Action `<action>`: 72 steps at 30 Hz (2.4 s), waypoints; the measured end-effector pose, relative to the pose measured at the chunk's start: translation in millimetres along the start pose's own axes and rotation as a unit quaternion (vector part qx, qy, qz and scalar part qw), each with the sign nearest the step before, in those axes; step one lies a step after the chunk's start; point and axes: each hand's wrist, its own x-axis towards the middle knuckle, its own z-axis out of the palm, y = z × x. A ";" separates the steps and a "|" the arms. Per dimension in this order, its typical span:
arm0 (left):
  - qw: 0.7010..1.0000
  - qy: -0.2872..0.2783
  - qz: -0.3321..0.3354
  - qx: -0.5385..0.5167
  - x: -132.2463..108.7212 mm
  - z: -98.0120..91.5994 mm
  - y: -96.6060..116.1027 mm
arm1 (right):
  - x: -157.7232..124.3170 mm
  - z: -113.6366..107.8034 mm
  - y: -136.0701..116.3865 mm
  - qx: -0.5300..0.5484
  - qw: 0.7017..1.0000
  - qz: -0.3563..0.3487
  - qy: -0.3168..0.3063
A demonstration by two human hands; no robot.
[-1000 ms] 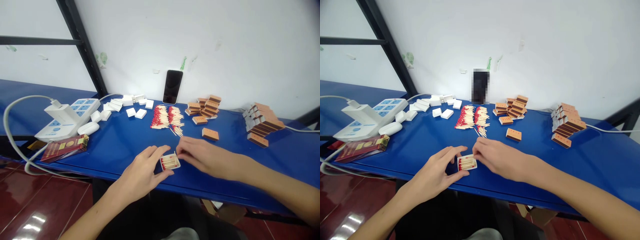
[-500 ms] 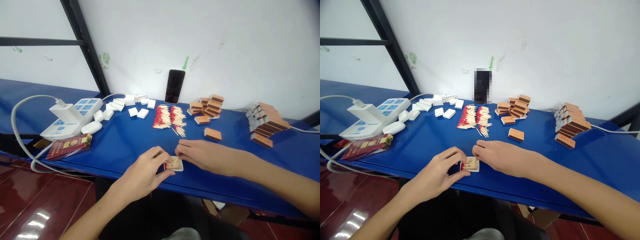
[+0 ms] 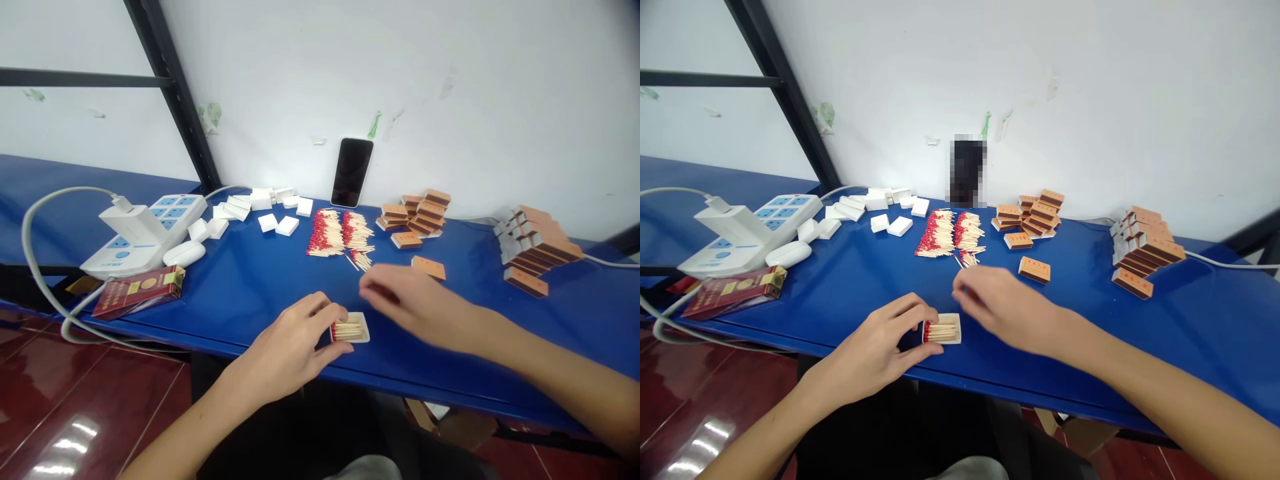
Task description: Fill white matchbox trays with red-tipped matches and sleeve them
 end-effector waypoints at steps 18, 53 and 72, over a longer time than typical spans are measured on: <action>1.000 -0.004 0.005 0.005 1.3 -0.5 -0.2 | 22.5 14.7 46.4 -0.076 0.994 0.066 0.050; 0.999 -0.002 -0.032 -0.016 -0.1 -0.7 1.4 | 6.9 -12.7 102.7 -0.139 0.990 0.027 0.000; 1.000 -0.003 -0.017 -0.005 0.3 0.5 -0.1 | -22.9 0.5 47.8 -0.188 0.980 -0.030 -0.051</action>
